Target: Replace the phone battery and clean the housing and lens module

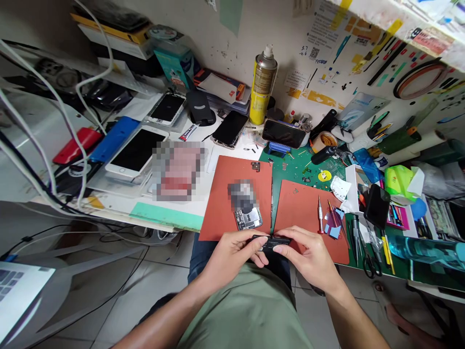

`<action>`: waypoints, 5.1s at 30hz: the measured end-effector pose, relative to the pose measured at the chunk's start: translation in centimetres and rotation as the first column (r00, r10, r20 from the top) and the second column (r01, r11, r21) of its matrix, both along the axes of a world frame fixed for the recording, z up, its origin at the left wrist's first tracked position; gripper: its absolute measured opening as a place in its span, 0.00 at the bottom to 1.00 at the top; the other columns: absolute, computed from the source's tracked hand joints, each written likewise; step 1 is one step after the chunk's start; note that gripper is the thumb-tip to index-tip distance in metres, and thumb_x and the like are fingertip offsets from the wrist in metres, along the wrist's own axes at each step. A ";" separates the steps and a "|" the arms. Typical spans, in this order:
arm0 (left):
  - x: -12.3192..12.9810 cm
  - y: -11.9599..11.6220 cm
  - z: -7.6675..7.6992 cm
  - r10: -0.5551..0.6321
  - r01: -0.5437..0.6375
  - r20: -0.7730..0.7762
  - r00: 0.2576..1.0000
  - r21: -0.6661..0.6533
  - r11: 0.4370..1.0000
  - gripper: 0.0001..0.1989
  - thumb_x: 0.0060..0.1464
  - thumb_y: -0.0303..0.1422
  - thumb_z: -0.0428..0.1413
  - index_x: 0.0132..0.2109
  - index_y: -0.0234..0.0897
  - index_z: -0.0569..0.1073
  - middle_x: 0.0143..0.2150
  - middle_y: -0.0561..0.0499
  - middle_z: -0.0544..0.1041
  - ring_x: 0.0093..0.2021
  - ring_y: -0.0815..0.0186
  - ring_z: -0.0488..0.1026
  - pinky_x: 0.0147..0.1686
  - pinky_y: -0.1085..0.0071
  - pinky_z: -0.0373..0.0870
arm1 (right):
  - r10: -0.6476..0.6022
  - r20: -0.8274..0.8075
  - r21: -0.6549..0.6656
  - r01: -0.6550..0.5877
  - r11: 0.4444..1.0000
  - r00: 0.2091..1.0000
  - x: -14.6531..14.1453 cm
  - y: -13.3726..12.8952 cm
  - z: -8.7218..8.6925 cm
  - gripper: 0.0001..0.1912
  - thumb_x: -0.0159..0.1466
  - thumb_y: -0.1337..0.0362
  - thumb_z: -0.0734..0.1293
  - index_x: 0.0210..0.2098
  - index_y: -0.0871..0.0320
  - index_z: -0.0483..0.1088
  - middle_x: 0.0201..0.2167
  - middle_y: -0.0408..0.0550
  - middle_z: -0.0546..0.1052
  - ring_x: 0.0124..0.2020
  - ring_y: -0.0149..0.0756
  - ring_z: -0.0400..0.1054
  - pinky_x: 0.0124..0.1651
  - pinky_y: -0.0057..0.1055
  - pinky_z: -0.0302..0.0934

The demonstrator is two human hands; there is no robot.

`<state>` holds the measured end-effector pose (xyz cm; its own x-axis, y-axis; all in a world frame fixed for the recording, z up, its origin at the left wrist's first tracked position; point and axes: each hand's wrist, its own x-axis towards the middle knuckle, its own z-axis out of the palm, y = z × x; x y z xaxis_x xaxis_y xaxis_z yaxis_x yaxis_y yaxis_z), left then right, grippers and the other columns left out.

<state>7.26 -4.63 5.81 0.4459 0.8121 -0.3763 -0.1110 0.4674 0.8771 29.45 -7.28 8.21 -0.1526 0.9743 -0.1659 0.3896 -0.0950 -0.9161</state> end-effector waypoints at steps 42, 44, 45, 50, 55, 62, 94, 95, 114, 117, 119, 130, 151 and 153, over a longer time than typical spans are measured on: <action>-5.0 3.2 -2.4 0.348 0.610 -0.801 0.487 0.597 0.521 0.28 0.60 0.27 0.64 0.65 0.38 0.66 0.60 0.38 0.76 0.60 0.48 0.75 0.59 0.50 0.75 | -0.508 -0.349 -0.420 0.353 0.836 0.787 0.6 -0.8 -3.4 0.23 0.54 0.50 0.84 0.44 0.56 0.86 0.30 0.50 0.84 0.29 0.40 0.78 0.36 0.37 0.79; -6.2 2.9 -2.7 0.311 0.589 -0.775 0.551 0.625 0.513 0.32 0.62 0.29 0.64 0.69 0.40 0.62 0.65 0.37 0.74 0.65 0.48 0.72 0.63 0.48 0.73 | -0.491 -0.342 -0.403 0.347 0.847 0.801 -1.0 -0.3 -3.5 0.23 0.56 0.49 0.83 0.45 0.56 0.86 0.32 0.50 0.85 0.30 0.40 0.79 0.38 0.38 0.79; -6.9 2.6 -2.9 0.293 0.564 -0.757 0.583 0.638 0.525 0.35 0.63 0.31 0.65 0.72 0.41 0.59 0.68 0.37 0.72 0.68 0.48 0.70 0.65 0.47 0.72 | -0.483 -0.334 -0.389 0.349 0.853 0.809 -1.7 0.1 -3.5 0.23 0.57 0.49 0.82 0.46 0.56 0.85 0.33 0.51 0.85 0.30 0.41 0.79 0.39 0.39 0.79; -9.4 0.2 -4.6 0.346 0.374 -0.649 0.677 0.709 0.598 0.35 0.65 0.38 0.66 0.72 0.42 0.61 0.71 0.37 0.71 0.72 0.50 0.67 0.68 0.48 0.71 | -0.461 -0.230 -0.343 0.372 0.862 0.857 -5.1 2.1 -3.9 0.26 0.61 0.46 0.79 0.50 0.58 0.84 0.33 0.51 0.85 0.34 0.44 0.82 0.47 0.44 0.79; -9.2 -1.7 -6.9 0.486 0.262 -0.503 0.715 0.837 0.481 0.33 0.63 0.38 0.68 0.69 0.39 0.67 0.65 0.36 0.77 0.66 0.48 0.73 0.64 0.48 0.75 | -0.487 -0.122 -0.386 0.411 0.826 0.865 -7.0 3.5 -4.2 0.32 0.57 0.43 0.81 0.52 0.60 0.83 0.32 0.52 0.86 0.34 0.48 0.83 0.46 0.46 0.80; -8.0 -1.8 -8.7 0.595 0.113 -0.345 0.726 0.913 0.392 0.27 0.61 0.33 0.69 0.64 0.38 0.73 0.55 0.39 0.81 0.59 0.50 0.76 0.63 0.47 0.76 | -0.470 -0.034 -0.404 0.418 0.814 0.882 -7.8 4.1 -3.8 0.33 0.57 0.42 0.80 0.51 0.59 0.83 0.31 0.53 0.86 0.34 0.50 0.84 0.47 0.46 0.80; -8.1 -1.6 -10.0 0.624 0.138 -0.274 0.732 0.956 0.257 0.22 0.56 0.23 0.71 0.57 0.34 0.81 0.51 0.43 0.78 0.58 0.52 0.74 0.59 0.47 0.78 | -0.340 0.368 0.042 0.350 0.936 0.866 -8.5 2.5 -4.3 0.23 0.67 0.42 0.72 0.45 0.55 0.84 0.38 0.50 0.80 0.28 0.34 0.72 0.32 0.32 0.69; -8.1 -1.5 -10.1 0.625 0.139 -0.275 0.730 0.956 0.258 0.22 0.56 0.23 0.71 0.57 0.35 0.81 0.51 0.43 0.79 0.57 0.52 0.74 0.59 0.47 0.78 | -0.349 0.343 0.012 0.368 0.930 0.872 -8.6 2.6 -4.3 0.23 0.66 0.42 0.73 0.45 0.55 0.84 0.38 0.50 0.81 0.29 0.35 0.73 0.32 0.33 0.70; -8.0 -1.1 -9.0 0.625 0.181 -0.309 0.717 0.948 0.261 0.15 0.61 0.26 0.68 0.55 0.35 0.82 0.53 0.42 0.83 0.58 0.51 0.73 0.59 0.49 0.76 | 0.041 0.452 0.311 -0.201 0.929 0.891 -8.3 6.5 -4.0 0.13 0.76 0.67 0.64 0.53 0.54 0.79 0.44 0.51 0.77 0.44 0.39 0.76 0.44 0.34 0.73; -7.9 -1.1 -9.0 0.628 0.173 -0.307 0.715 0.948 0.266 0.17 0.60 0.25 0.69 0.55 0.36 0.82 0.53 0.43 0.84 0.58 0.52 0.73 0.59 0.49 0.76 | 0.135 0.483 0.315 -0.315 0.895 0.865 -8.6 8.0 -4.3 0.14 0.76 0.70 0.62 0.52 0.54 0.79 0.45 0.52 0.77 0.47 0.42 0.74 0.48 0.38 0.72; -7.9 -1.1 -8.9 0.623 0.175 -0.311 0.718 0.947 0.271 0.18 0.59 0.25 0.69 0.56 0.36 0.82 0.53 0.42 0.84 0.58 0.52 0.74 0.59 0.49 0.77 | 0.174 0.490 0.295 -0.350 0.889 0.854 -8.8 8.4 -4.5 0.15 0.76 0.71 0.61 0.52 0.55 0.79 0.44 0.52 0.77 0.46 0.42 0.73 0.48 0.40 0.72; -7.9 -1.2 -9.0 0.622 0.162 -0.309 0.719 0.946 0.282 0.20 0.58 0.25 0.70 0.57 0.37 0.81 0.55 0.42 0.84 0.59 0.51 0.74 0.58 0.49 0.78 | 0.301 0.575 0.232 -0.504 0.832 0.761 -8.8 8.9 -4.0 0.18 0.74 0.76 0.59 0.52 0.57 0.78 0.44 0.54 0.75 0.45 0.45 0.69 0.46 0.41 0.70; -7.9 -1.4 -8.9 0.620 0.153 -0.327 0.713 0.936 0.317 0.18 0.59 0.23 0.69 0.56 0.39 0.81 0.56 0.41 0.83 0.59 0.51 0.74 0.58 0.48 0.77 | 0.028 0.594 0.220 -0.196 0.956 0.804 -7.4 6.9 -2.5 0.14 0.76 0.67 0.61 0.50 0.56 0.80 0.42 0.52 0.79 0.38 0.39 0.77 0.40 0.35 0.72; -7.9 -1.5 -9.2 0.626 0.132 -0.306 0.718 0.942 0.308 0.21 0.57 0.21 0.69 0.56 0.39 0.81 0.56 0.41 0.82 0.59 0.50 0.74 0.59 0.47 0.76 | -0.002 0.587 0.212 -0.151 0.966 0.810 -7.8 6.4 -2.6 0.15 0.76 0.67 0.61 0.51 0.58 0.80 0.41 0.51 0.78 0.36 0.38 0.76 0.37 0.34 0.71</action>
